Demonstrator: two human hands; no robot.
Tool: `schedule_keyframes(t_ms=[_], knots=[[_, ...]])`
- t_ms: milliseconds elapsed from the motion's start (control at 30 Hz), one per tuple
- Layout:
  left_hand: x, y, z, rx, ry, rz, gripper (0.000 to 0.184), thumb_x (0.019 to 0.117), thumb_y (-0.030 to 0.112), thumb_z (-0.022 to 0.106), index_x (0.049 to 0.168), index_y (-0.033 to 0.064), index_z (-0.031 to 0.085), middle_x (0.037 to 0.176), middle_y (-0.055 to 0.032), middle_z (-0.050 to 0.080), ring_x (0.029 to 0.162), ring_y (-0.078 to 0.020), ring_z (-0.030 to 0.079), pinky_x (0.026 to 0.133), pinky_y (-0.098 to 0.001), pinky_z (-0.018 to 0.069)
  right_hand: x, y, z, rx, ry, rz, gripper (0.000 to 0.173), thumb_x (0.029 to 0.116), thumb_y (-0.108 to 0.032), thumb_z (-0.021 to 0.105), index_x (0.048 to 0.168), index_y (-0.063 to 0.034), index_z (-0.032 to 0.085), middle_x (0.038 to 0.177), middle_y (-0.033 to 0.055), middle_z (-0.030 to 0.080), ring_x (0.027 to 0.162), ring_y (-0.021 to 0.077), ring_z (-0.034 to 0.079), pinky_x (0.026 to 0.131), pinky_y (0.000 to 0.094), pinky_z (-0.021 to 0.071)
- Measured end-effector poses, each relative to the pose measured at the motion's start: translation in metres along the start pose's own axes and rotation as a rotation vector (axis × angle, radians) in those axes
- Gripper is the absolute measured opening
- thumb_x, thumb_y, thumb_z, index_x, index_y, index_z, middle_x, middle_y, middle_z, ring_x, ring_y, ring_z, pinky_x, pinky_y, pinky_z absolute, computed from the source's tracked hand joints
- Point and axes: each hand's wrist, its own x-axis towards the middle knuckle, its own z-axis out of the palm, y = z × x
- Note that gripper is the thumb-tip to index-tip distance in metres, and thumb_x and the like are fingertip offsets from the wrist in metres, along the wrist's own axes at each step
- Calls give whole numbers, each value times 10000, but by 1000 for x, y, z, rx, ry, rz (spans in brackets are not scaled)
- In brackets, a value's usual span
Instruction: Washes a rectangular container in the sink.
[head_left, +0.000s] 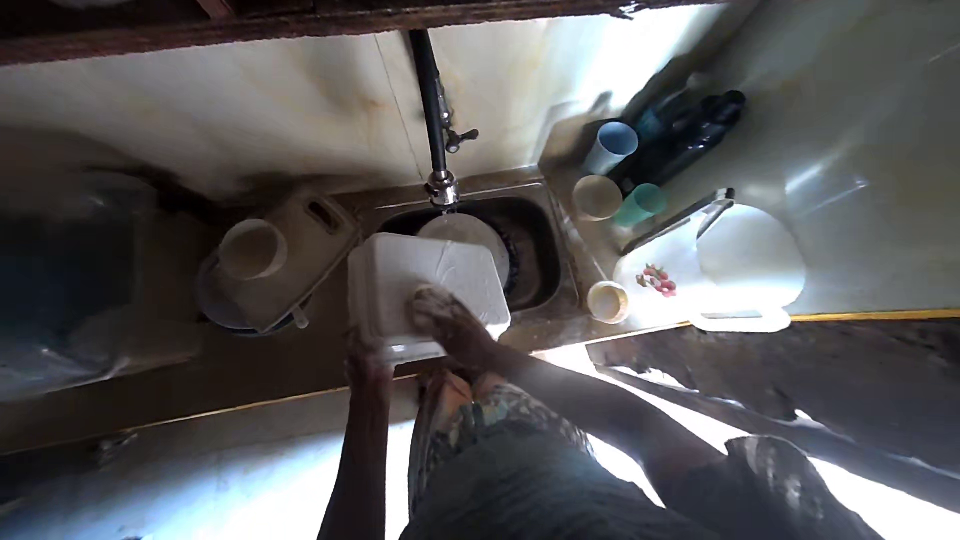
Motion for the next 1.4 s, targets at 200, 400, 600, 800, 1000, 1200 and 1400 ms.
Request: schedule_keyframes(t_ms=[200, 400, 600, 800, 1000, 1200, 1400], knots=[[-4, -11, 8, -26, -42, -83, 404, 1124, 314, 316, 1418, 66, 441, 1194, -104, 597, 1023, -167, 618, 860, -410, 562, 43, 100, -31, -158, 104, 366, 427, 1099, -257, 418, 1440, -66, 590, 1545, 171, 505, 1472, 376, 413, 1197, 630, 293], [13, 1, 15, 25, 10, -27, 428, 1115, 279, 348, 1452, 28, 431, 1311, -163, 570, 1109, -217, 598, 931, -450, 532, 22, -14, 0, 48, -18, 6, 392, 1063, -166, 506, 1422, -47, 607, 1537, 145, 523, 1486, 287, 413, 1261, 465, 266], [4, -4, -2, -39, -49, -67, 399, 1121, 285, 321, 1430, 56, 426, 1217, -115, 598, 1029, -172, 622, 864, -408, 562, 17, 93, -36, -90, 14, 322, 425, 1090, -249, 464, 1442, -39, 580, 1527, 173, 525, 1452, 338, 454, 1216, 539, 328], [4, -1, 27, 21, -6, -51, 389, 1115, 259, 348, 1425, 44, 443, 1227, -132, 583, 1032, -187, 603, 879, -410, 543, 42, -13, -8, 0, 44, 109, 337, 1023, -157, 590, 1323, -31, 675, 1369, 185, 647, 1322, 339, 573, 1149, 518, 411], [1, 5, 8, -66, -21, -63, 374, 1103, 276, 380, 1396, 58, 461, 1172, -126, 612, 994, -211, 633, 839, -464, 566, -15, 51, -26, 46, -5, 424, 381, 1072, -163, 495, 1411, -25, 603, 1490, 170, 558, 1428, 312, 479, 1226, 476, 324], [-20, 8, 39, -92, -16, -73, 351, 1085, 186, 414, 1421, 89, 437, 1196, -122, 592, 1013, -215, 623, 842, -459, 558, 5, 0, -15, 30, 238, 397, 328, 1031, -114, 560, 1323, -11, 668, 1474, 205, 561, 1416, 374, 477, 1200, 511, 351], [-38, 13, 46, 152, -17, 115, 386, 1110, 190, 353, 1389, -49, 473, 1267, -174, 582, 1110, -187, 587, 967, -377, 509, 28, -35, -25, -65, 84, -414, 385, 963, -121, 616, 1319, 12, 676, 1486, 204, 560, 1465, 372, 437, 1260, 538, 252]])
